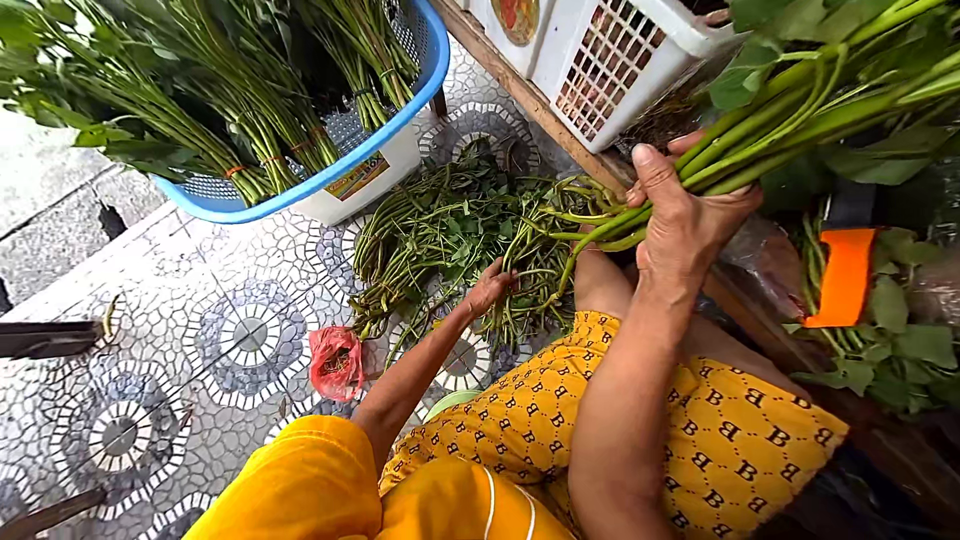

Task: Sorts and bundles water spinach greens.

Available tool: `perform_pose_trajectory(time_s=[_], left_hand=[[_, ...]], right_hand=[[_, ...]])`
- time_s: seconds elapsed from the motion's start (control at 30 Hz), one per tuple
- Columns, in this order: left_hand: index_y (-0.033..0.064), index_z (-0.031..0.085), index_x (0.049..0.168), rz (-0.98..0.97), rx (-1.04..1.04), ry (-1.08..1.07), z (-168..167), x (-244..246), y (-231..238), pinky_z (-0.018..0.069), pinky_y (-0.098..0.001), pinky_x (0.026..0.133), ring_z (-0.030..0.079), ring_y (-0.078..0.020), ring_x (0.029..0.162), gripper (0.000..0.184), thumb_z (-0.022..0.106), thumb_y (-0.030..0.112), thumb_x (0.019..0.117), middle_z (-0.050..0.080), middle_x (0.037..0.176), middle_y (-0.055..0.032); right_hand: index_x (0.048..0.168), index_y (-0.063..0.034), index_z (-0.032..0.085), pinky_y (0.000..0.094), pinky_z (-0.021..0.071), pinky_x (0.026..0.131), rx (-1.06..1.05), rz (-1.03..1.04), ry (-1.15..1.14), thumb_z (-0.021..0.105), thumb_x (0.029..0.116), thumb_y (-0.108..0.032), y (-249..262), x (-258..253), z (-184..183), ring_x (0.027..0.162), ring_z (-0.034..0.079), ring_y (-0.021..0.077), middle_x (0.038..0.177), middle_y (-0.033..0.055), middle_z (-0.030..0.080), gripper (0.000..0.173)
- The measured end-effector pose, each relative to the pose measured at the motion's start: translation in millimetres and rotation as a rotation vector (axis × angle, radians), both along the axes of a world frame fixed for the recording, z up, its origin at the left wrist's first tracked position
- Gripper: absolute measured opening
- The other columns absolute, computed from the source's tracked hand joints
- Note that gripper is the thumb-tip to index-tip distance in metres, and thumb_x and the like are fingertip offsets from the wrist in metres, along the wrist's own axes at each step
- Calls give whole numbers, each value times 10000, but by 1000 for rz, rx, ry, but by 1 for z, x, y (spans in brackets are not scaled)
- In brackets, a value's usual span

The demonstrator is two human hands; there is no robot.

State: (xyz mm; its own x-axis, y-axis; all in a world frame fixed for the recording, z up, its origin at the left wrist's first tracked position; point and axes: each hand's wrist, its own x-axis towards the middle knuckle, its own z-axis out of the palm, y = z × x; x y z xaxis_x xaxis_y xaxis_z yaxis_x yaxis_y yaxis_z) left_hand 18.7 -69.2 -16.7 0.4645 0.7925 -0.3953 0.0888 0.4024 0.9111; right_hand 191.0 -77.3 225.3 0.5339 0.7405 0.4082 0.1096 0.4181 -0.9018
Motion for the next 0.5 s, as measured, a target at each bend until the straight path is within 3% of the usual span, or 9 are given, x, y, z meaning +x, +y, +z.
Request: perform_pose_trajectory(time_s=[0.07, 0.13, 0.23, 0.33, 0.43, 0.5], left_hand=[[31, 522, 1312, 43, -8, -45, 1, -13, -1, 526, -291, 727, 584, -100, 754, 297, 406, 72, 1041, 611, 936, -45], [25, 534, 1296, 63, 2, -30, 1, -22, -2, 517, -277, 714, 580, -96, 745, 290, 411, 60, 1036, 606, 922, -39], [23, 519, 1345, 69, 23, 37, -1, -33, -5, 518, -272, 733, 596, -100, 794, 320, 414, 53, 1043, 621, 986, -62], [38, 454, 1486, 103, 8, 58, -1, -40, -7, 530, -285, 790, 621, -124, 866, 435, 427, 32, 1052, 633, 1111, -101], [34, 393, 1500, 213, -44, 2, -11, -46, -9, 574, -325, 841, 682, -161, 912, 408, 385, 66, 1094, 665, 1130, -126], [26, 414, 1458, 298, -71, -22, -22, -51, -8, 584, -354, 849, 705, -190, 941, 363, 326, 140, 1124, 699, 1125, -142]], right_hand=[[998, -83, 598, 216, 571, 519, 54, -13, 33, 767, 844, 10, 12, 7, -6, 560, 627, 51, 732, -68, 662, 247], [999, -81, 597, 219, 574, 520, 57, -12, 46, 770, 842, 9, 15, 8, -7, 552, 625, 51, 725, -71, 662, 251], [995, -82, 598, 210, 570, 511, 50, -9, 67, 762, 845, 21, 16, 8, -7, 543, 621, 47, 730, -68, 664, 245], [987, -81, 600, 215, 571, 507, 39, -19, 66, 766, 843, 20, 17, 9, -9, 533, 619, 53, 719, -63, 661, 242], [993, -82, 594, 210, 571, 506, 34, -34, 61, 762, 841, 28, 17, 10, -9, 533, 618, 48, 729, -66, 664, 252], [997, -81, 597, 210, 572, 510, 42, -33, 54, 770, 840, 23, 18, 11, -10, 543, 623, 48, 738, -68, 667, 256]])
